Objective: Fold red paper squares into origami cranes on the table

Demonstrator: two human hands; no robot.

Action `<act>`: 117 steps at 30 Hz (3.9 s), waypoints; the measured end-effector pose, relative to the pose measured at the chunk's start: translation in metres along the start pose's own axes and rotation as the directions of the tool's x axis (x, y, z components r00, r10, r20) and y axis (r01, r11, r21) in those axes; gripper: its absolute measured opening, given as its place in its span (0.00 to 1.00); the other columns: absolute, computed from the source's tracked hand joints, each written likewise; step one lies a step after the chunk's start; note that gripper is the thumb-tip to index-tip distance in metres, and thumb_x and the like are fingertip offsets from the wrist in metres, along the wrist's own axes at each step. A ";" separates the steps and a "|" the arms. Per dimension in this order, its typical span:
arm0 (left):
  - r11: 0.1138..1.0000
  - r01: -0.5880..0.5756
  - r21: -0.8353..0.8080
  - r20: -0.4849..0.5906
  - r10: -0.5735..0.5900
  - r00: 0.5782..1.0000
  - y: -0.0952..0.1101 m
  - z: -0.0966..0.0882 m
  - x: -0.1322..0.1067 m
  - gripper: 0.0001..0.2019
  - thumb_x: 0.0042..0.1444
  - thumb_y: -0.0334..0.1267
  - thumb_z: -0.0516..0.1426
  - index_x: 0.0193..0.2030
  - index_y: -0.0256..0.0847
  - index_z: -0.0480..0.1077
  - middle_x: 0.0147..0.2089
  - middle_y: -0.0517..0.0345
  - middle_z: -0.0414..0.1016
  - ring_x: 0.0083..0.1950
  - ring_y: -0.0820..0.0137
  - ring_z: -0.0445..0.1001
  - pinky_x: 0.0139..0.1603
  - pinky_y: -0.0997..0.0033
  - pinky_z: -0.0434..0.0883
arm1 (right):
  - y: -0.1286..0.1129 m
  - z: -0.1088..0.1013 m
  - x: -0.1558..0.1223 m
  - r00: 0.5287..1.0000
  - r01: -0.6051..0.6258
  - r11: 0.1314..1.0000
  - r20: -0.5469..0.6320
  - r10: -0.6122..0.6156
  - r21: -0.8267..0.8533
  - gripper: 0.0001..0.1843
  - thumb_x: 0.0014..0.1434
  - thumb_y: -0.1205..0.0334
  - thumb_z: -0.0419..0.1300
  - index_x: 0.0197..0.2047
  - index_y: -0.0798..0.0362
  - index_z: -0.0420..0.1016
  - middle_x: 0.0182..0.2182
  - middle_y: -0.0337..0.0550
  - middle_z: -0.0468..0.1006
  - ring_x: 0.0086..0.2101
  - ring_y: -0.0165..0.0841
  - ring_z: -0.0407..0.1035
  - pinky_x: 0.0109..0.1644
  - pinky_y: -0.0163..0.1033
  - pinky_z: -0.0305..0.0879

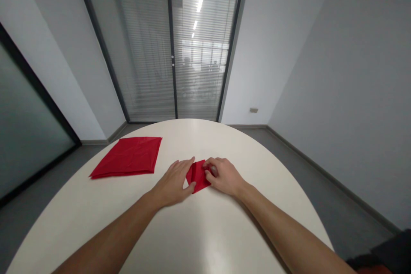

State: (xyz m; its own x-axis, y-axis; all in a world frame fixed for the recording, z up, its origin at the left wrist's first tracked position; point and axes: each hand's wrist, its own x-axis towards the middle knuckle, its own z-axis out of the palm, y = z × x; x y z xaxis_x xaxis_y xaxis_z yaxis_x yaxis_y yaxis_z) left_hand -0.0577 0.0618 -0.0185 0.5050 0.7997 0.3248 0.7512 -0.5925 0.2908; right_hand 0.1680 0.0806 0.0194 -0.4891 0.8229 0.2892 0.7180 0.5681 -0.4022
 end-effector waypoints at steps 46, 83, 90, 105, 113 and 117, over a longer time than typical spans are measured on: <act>0.981 0.165 -0.099 -0.358 -0.190 0.914 0.020 -0.011 0.008 0.05 0.64 0.33 0.52 0.42 0.44 0.68 0.40 0.59 0.75 0.36 0.69 0.73 0.37 0.69 0.67 | 0.000 0.007 0.000 0.983 -0.159 0.981 -0.076 0.167 0.112 0.02 0.62 0.63 0.57 0.37 0.50 0.67 0.29 0.38 0.75 0.28 0.31 0.66 0.33 0.34 0.55; 0.786 0.302 -0.539 -0.205 -0.471 0.858 0.017 0.001 0.012 0.12 0.58 0.40 0.57 0.49 0.42 0.70 0.43 0.53 0.81 0.39 0.66 0.79 0.41 0.68 0.75 | 0.004 0.014 0.001 0.958 -0.236 0.971 -0.156 0.241 0.045 0.06 0.65 0.58 0.53 0.45 0.48 0.64 0.31 0.39 0.78 0.28 0.34 0.69 0.32 0.35 0.53; 0.812 0.365 -0.456 -0.191 -0.490 0.850 0.012 0.004 0.013 0.14 0.53 0.31 0.58 0.47 0.46 0.71 0.43 0.58 0.81 0.41 0.66 0.79 0.43 0.67 0.73 | 0.000 0.012 0.000 0.975 -0.128 0.990 -0.172 0.137 0.065 0.04 0.65 0.58 0.55 0.43 0.48 0.67 0.31 0.37 0.78 0.28 0.32 0.70 0.34 0.35 0.57; 0.863 0.410 -0.295 -0.200 -0.475 0.857 0.018 -0.002 0.014 0.07 0.60 0.35 0.54 0.38 0.45 0.74 0.38 0.57 0.80 0.37 0.65 0.77 0.37 0.70 0.68 | -0.003 0.012 -0.001 0.988 -0.077 0.996 -0.134 0.083 0.054 0.03 0.65 0.60 0.56 0.41 0.48 0.68 0.33 0.38 0.79 0.30 0.31 0.71 0.36 0.34 0.59; 0.794 0.307 -0.524 -0.175 -0.453 0.874 0.017 -0.002 0.012 0.14 0.68 0.44 0.47 0.47 0.43 0.71 0.43 0.53 0.81 0.42 0.63 0.79 0.45 0.66 0.71 | 0.002 0.014 0.001 0.969 -0.177 0.982 -0.161 0.186 0.071 0.04 0.64 0.60 0.54 0.43 0.48 0.65 0.32 0.38 0.78 0.27 0.32 0.68 0.34 0.36 0.55; 0.753 0.269 -0.601 -0.142 -0.432 0.891 0.015 0.001 0.011 0.14 0.67 0.43 0.48 0.50 0.42 0.69 0.46 0.51 0.81 0.46 0.63 0.79 0.48 0.65 0.71 | 0.008 0.018 0.003 0.951 -0.234 0.967 -0.181 0.249 0.099 0.07 0.63 0.60 0.55 0.45 0.48 0.63 0.31 0.38 0.77 0.27 0.34 0.68 0.32 0.36 0.54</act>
State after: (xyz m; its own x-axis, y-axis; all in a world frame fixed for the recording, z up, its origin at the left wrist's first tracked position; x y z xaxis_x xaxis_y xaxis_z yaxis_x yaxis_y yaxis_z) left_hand -0.0401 0.0617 -0.0114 0.0653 0.9543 0.2916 0.4461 -0.2893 0.8469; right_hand 0.1635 0.0874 0.0016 -0.1968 0.9225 0.3319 0.7599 0.3575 -0.5429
